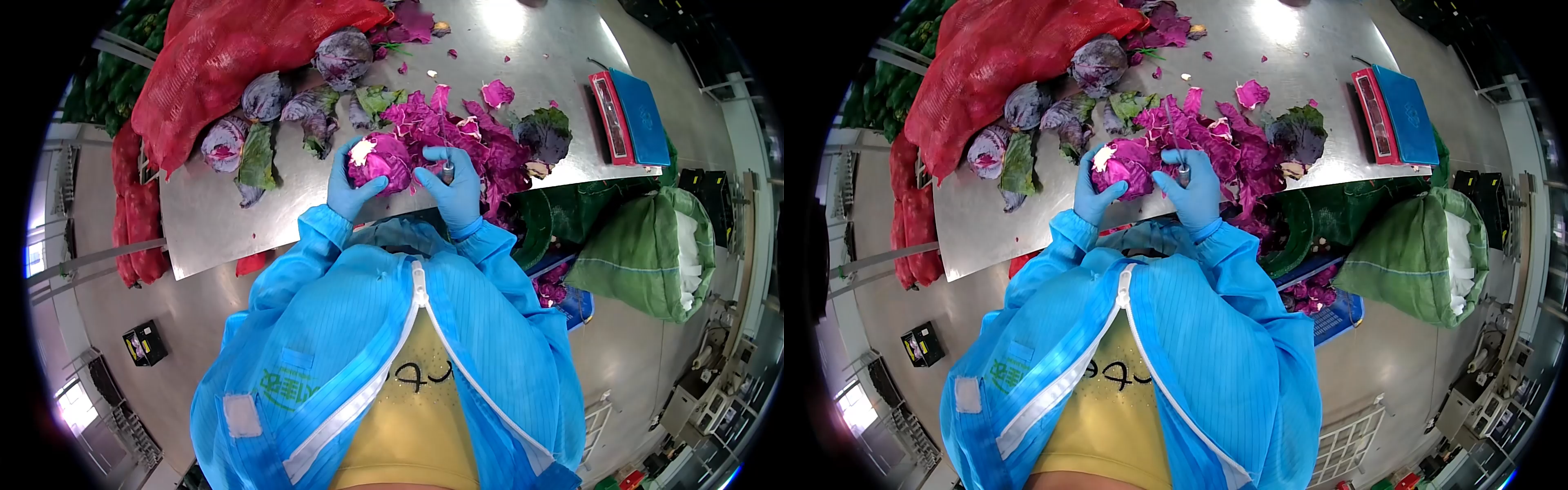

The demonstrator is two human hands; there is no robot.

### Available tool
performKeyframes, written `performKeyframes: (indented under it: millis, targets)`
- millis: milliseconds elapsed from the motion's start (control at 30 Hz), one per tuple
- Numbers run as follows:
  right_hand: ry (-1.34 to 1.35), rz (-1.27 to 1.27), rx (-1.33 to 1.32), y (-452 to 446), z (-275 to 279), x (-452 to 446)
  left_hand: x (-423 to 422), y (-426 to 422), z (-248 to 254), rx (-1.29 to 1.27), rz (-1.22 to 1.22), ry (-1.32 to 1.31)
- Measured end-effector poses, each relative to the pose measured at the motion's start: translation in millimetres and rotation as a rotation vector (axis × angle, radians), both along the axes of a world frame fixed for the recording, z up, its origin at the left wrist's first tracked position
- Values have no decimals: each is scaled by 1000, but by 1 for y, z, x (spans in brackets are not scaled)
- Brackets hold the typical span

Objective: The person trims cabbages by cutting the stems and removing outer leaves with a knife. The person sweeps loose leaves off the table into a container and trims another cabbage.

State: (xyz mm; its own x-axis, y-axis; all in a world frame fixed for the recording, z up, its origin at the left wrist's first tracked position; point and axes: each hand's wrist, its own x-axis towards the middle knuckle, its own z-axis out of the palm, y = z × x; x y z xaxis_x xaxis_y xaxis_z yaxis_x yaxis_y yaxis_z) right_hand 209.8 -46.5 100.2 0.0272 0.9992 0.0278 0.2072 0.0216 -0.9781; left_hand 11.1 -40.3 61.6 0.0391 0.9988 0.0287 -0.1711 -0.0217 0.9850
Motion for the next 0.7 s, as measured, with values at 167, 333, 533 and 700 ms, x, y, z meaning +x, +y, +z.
performKeyframes:
  millis: [167, 333, 533, 700]
  targets:
    - [-22, 49, 271, -2, -12, -22, 13, -2, 0, 138, 63, 134]
    - [-108, -39, 314, -7, -8, -28, 20, -6, 12, 114, 120, 206]
    - [-176, -68, 279, -6, 3, -26, 15, -8, 12, 45, 95, 286]
    - [-107, 153, 142, 6, 5, -8, 7, -4, 9, 34, 53, 274]
